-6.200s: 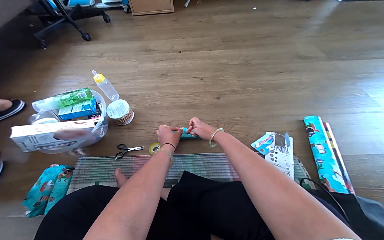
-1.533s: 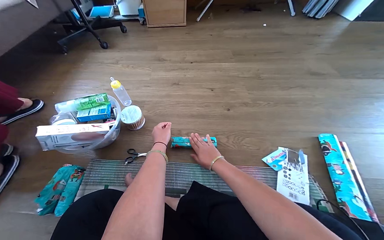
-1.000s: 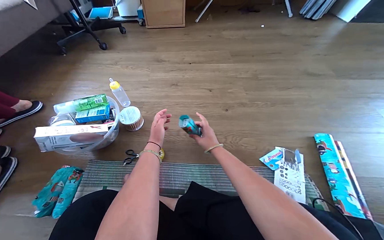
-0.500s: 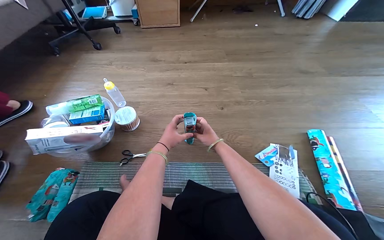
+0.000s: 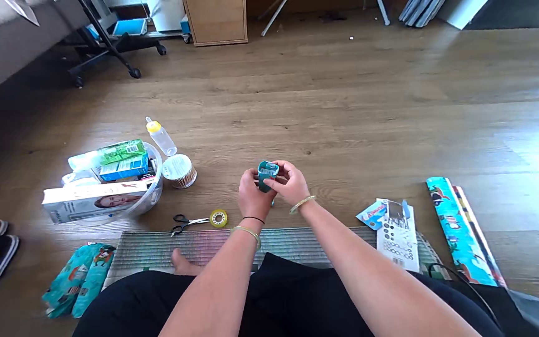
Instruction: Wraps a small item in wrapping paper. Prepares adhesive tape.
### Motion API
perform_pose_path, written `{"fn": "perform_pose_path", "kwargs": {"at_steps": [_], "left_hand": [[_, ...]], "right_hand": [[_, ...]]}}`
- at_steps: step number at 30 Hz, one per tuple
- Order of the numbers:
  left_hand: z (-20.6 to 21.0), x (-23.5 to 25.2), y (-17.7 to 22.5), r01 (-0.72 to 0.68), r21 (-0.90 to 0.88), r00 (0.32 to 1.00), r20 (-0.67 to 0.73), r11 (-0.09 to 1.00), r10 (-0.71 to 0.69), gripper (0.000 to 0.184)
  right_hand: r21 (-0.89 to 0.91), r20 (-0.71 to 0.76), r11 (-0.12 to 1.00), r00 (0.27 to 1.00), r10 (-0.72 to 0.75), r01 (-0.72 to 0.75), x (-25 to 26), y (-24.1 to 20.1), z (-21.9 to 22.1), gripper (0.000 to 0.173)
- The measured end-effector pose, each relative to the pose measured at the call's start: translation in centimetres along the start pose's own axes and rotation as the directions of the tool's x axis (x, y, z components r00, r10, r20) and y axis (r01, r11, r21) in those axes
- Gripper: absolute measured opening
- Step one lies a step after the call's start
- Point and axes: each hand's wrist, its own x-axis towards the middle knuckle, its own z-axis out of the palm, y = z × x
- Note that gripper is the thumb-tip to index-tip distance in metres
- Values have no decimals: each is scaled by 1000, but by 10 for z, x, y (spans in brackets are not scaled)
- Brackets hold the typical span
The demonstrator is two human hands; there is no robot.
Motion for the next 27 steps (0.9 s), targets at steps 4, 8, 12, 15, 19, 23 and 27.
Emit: {"fn": "perform_pose_path", "kwargs": {"at_steps": [4,8,12,15,19,23,27], "left_hand": [[-15,7,-7,-15,-124,979,198,992,40,71],[-34,20,-5,-17,-232,934,342,973,98,65],[-37,24,-4,-71,-283,914,365,957,176,56],[-39,25,-5,-77,-324,904,376,943,203,45],[-41,25,-5,-60,-367,898,386,928,210,39],[-41,25,-3,-85,-363,894,384,928,231,36],[-42,24,-2,-95,-361,891,386,928,241,35]], "right_hand": [[83,38,996,999,-30,26,1,5,-9,44],[166,87,985,995,-57,42,2,9,-17,42],[195,98,979,991,-86,66,3,10,-19,33],[192,119,980,990,-82,58,3,10,-20,26],[196,118,980,991,-66,42,3,8,-19,15],[158,107,987,993,-56,39,4,7,-19,10],[115,94,993,994,-47,36,4,5,-18,7]]}}
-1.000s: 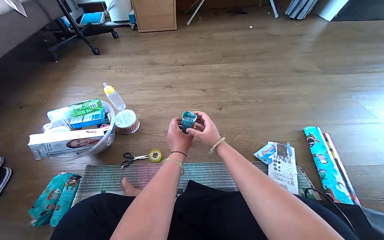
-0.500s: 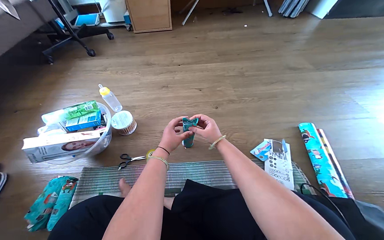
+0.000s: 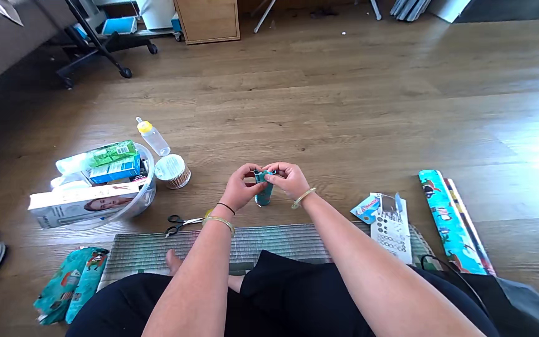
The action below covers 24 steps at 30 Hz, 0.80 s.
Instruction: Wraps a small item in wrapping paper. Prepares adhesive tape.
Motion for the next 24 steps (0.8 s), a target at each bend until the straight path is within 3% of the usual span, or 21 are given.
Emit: {"fn": "perform_pose_path", "kwargs": {"at_steps": [5,8,11,14,17,20,24], "left_hand": [[-3,4,-9,-37,-5,999,29,999,37,29],[-6,17,-30,-126,-11,990,56,992,127,26],[-4,20,-30,-116,23,993,3,993,116,20],[7,18,-20,-11,72,991,-130,997,20,14],[14,17,-6,110,136,973,-217,984,-79,11],[18,17,2,189,160,953,-266,969,-142,11],[21,5,13,185,136,952,-272,973,-142,15]], "right_hand": [[-121,-10,992,999,37,-38,2,-5,0,3],[-165,-23,986,999,34,-37,3,-4,-1,5],[-185,-35,981,998,57,-62,2,-8,1,5],[-209,-125,976,992,34,-60,-1,-6,8,32],[-237,-320,965,947,30,-111,-11,-9,21,51],[-234,-447,962,894,23,-141,-23,-14,33,43],[-235,-486,966,874,-23,-105,-29,-15,43,26]]}}
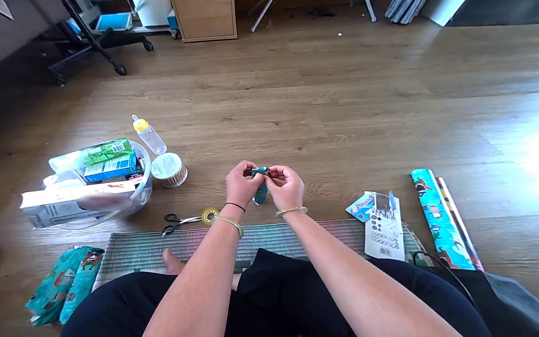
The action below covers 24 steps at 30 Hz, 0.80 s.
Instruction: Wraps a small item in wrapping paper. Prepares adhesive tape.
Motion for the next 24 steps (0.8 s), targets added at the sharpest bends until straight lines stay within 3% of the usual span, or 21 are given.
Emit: {"fn": "perform_pose_path", "kwargs": {"at_steps": [4,11,15,19,24], "left_hand": [[3,10,-10,-6,-20,1000,-24,1000,5,15],[7,9,-14,-49,-9,998,-40,999,48,14],[8,11,-23,-118,-85,993,-30,989,116,17],[9,7,-24,-63,-235,998,-37,970,56,31],[18,-11,-23,-122,-224,985,-151,967,89,18]], "right_hand": [[-5,-37,999,999,-34,33,0,2,3,19],[-154,-68,945,951,-302,289,0,14,6,15],[-237,2,890,916,-401,389,3,20,4,14],[-298,102,842,892,-440,449,5,23,-2,17],[-398,225,757,855,-467,518,6,20,-9,21]]}}
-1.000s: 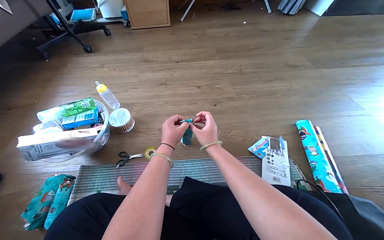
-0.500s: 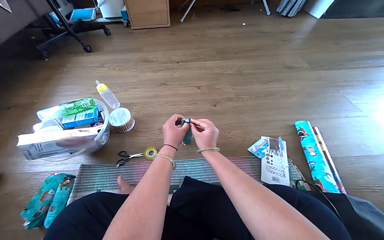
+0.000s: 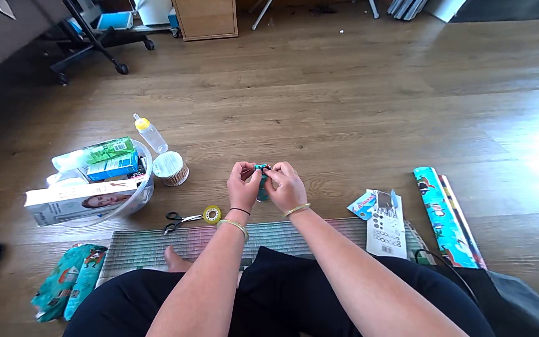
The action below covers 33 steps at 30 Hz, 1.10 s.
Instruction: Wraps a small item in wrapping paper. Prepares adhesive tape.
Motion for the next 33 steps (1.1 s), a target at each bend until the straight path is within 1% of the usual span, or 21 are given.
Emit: {"fn": "perform_pose_path", "kwargs": {"at_steps": [4,8,12,16,20,23,27,31,33], "left_hand": [[16,-19,-11,-70,35,985,-155,997,75,22],[20,-32,-15,-129,85,975,-169,988,142,27],[19,-32,-16,-146,163,973,-154,976,171,29],[20,-31,-19,-182,210,969,-125,961,211,29],[19,-29,-21,-262,281,954,-67,923,291,31],[16,-28,-24,-299,328,947,-13,896,321,31],[18,-19,-33,-372,315,921,7,873,390,28],[10,-15,-29,-394,320,918,91,862,386,30],[5,-12,-27,-401,337,916,127,852,381,33]], "right_hand": [[-18,30,1000,1000,-6,7,-2,-1,1,21],[-23,56,1000,998,2,-1,-5,-2,4,20],[-16,73,1000,997,-7,8,-9,0,9,27],[4,58,1000,998,-4,3,-11,1,12,28],[42,47,998,998,42,-44,-13,-2,10,25],[64,37,995,997,70,-72,-15,1,11,22],[123,-13,984,991,133,-131,-15,2,12,21],[202,-38,962,980,197,-186,-15,0,10,19],[238,-34,941,966,257,-242,-13,-2,9,26]]}}
